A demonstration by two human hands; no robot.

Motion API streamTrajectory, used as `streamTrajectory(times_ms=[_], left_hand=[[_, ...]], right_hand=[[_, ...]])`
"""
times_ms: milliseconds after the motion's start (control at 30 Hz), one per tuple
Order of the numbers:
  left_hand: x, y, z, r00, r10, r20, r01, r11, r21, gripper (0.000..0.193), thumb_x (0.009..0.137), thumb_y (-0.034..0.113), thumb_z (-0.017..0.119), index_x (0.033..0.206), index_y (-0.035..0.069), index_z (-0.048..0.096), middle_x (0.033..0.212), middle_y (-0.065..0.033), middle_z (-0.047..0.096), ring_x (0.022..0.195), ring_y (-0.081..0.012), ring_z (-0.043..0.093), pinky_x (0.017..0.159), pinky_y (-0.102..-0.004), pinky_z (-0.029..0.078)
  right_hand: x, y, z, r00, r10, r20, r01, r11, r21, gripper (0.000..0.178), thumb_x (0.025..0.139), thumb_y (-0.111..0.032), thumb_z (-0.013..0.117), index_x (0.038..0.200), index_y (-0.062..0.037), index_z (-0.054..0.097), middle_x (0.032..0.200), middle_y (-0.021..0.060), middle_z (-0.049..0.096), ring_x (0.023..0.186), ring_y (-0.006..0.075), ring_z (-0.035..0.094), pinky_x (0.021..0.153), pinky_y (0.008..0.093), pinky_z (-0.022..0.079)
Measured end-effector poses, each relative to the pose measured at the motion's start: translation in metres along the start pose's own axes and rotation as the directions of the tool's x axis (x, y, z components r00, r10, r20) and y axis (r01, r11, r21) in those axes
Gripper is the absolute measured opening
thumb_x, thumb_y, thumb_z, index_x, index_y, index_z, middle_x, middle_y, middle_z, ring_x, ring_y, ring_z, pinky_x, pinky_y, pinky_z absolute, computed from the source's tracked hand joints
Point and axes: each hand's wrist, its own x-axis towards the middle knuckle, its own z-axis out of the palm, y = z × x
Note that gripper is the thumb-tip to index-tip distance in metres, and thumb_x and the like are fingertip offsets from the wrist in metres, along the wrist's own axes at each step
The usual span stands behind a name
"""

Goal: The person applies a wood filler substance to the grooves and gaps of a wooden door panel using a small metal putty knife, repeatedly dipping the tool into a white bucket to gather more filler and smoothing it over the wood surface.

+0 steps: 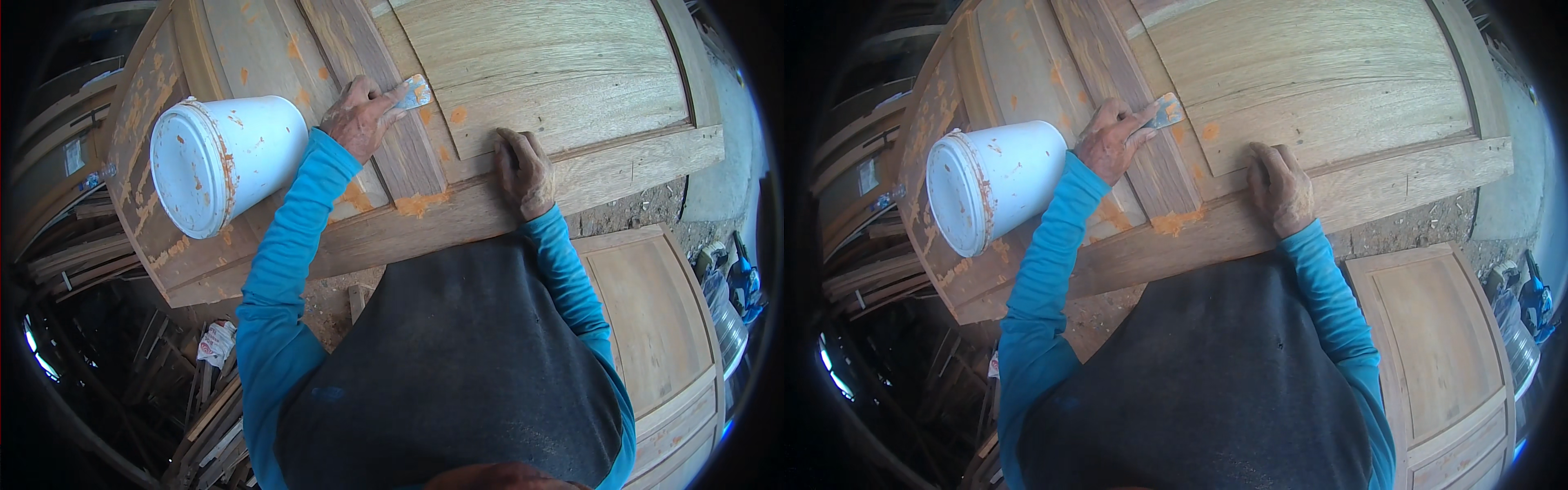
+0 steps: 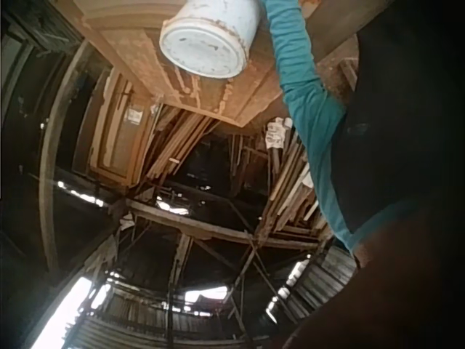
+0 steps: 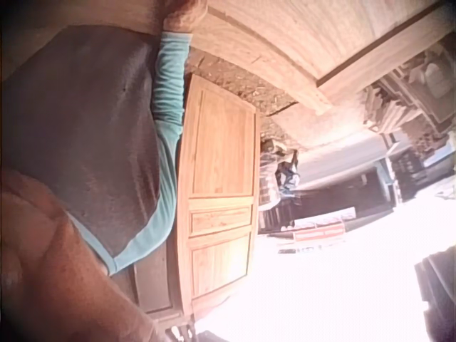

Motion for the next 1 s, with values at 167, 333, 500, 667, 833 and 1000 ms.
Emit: streamTrajectory(times_ms=[167, 333, 500, 667, 833, 1000], left_hand=[[0.0, -0.001, 0.006, 1.0, 0.001, -0.03, -0.002, 1.0, -0.022, 0.035, 0.095, 0.028, 0.074, 0.13, 0.025, 0.074, 0.097, -0.0101, 0.054, 0.088, -0.028, 0.061, 0.074, -0.0436, 0.057], [0.01, 0.001, -0.002, 0.999, -0.02, 0.037, 0.02, 1.0, -0.007, 0.036, 0.093, 0.02, 0.077, 0.128, 0.024, 0.075, 0.096, -0.0114, 0.055, 0.085, -0.03, 0.062, 0.075, -0.0436, 0.055], [0.014, 0.0, -0.014, 0.982, -0.1, 0.158, 0.088, 0.993, 0.084, 0.035, 0.096, 0.027, 0.074, 0.13, 0.024, 0.074, 0.1, -0.0143, 0.056, 0.093, -0.0325, 0.064, 0.082, -0.0456, 0.055], [0.014, 0.011, -0.03, 0.972, -0.146, 0.182, 0.132, 0.988, 0.085, 0.036, 0.096, 0.03, 0.073, 0.131, 0.023, 0.074, 0.102, -0.0149, 0.056, 0.097, -0.0343, 0.064, 0.086, -0.0458, 0.055], [0.014, 0.011, -0.023, 0.98, -0.129, 0.152, 0.125, 0.991, 0.039, 0.037, 0.096, 0.029, 0.073, 0.132, 0.023, 0.073, 0.106, -0.016, 0.058, 0.099, -0.0359, 0.064, 0.087, -0.0472, 0.054], [0.013, 0.027, -0.037, 0.974, -0.179, 0.139, 0.149, 0.968, 0.202, 0.038, 0.094, 0.029, 0.075, 0.131, 0.024, 0.073, 0.105, -0.0166, 0.06, 0.099, -0.0359, 0.065, 0.087, -0.0468, 0.054]], right_hand=[[0.001, -0.005, -0.001, 1.0, 0.017, 0.011, -0.016, 1.0, -0.018, 0.024, 0.093, -0.01, 0.07, 0.117, -0.0078, 0.069, 0.1, 0.0154, 0.067, 0.086, 0.0387, 0.069, 0.071, 0.0454, 0.056], [0.0, -0.002, -0.001, 1.0, 0.0, 0.006, 0.0, 1.0, -0.02, 0.024, 0.093, -0.009, 0.07, 0.117, -0.0078, 0.069, 0.1, 0.0154, 0.066, 0.086, 0.0389, 0.069, 0.071, 0.0458, 0.056], [0.0, 0.0, 0.001, 1.0, 0.004, 0.003, -0.004, 1.0, -0.009, 0.024, 0.092, -0.009, 0.07, 0.117, -0.0077, 0.068, 0.1, 0.0154, 0.066, 0.086, 0.0389, 0.069, 0.07, 0.0462, 0.056], [-0.001, 0.002, 0.001, 1.0, -0.002, -0.001, 0.002, 1.0, -0.008, 0.025, 0.092, -0.009, 0.07, 0.117, -0.0078, 0.068, 0.099, 0.0154, 0.066, 0.085, 0.0387, 0.069, 0.07, 0.0463, 0.056], [0.0, 0.001, 0.002, 1.0, 0.004, -0.008, -0.004, 1.0, -0.009, 0.024, 0.092, -0.009, 0.071, 0.116, -0.0082, 0.068, 0.097, 0.0154, 0.065, 0.084, 0.0388, 0.069, 0.069, 0.0463, 0.055], [-0.002, -0.001, 0.0, 1.0, 0.011, 0.0, -0.011, 1.0, -0.006, 0.023, 0.092, -0.009, 0.07, 0.115, -0.0084, 0.068, 0.097, 0.0151, 0.066, 0.084, 0.0389, 0.069, 0.069, 0.0461, 0.055]])
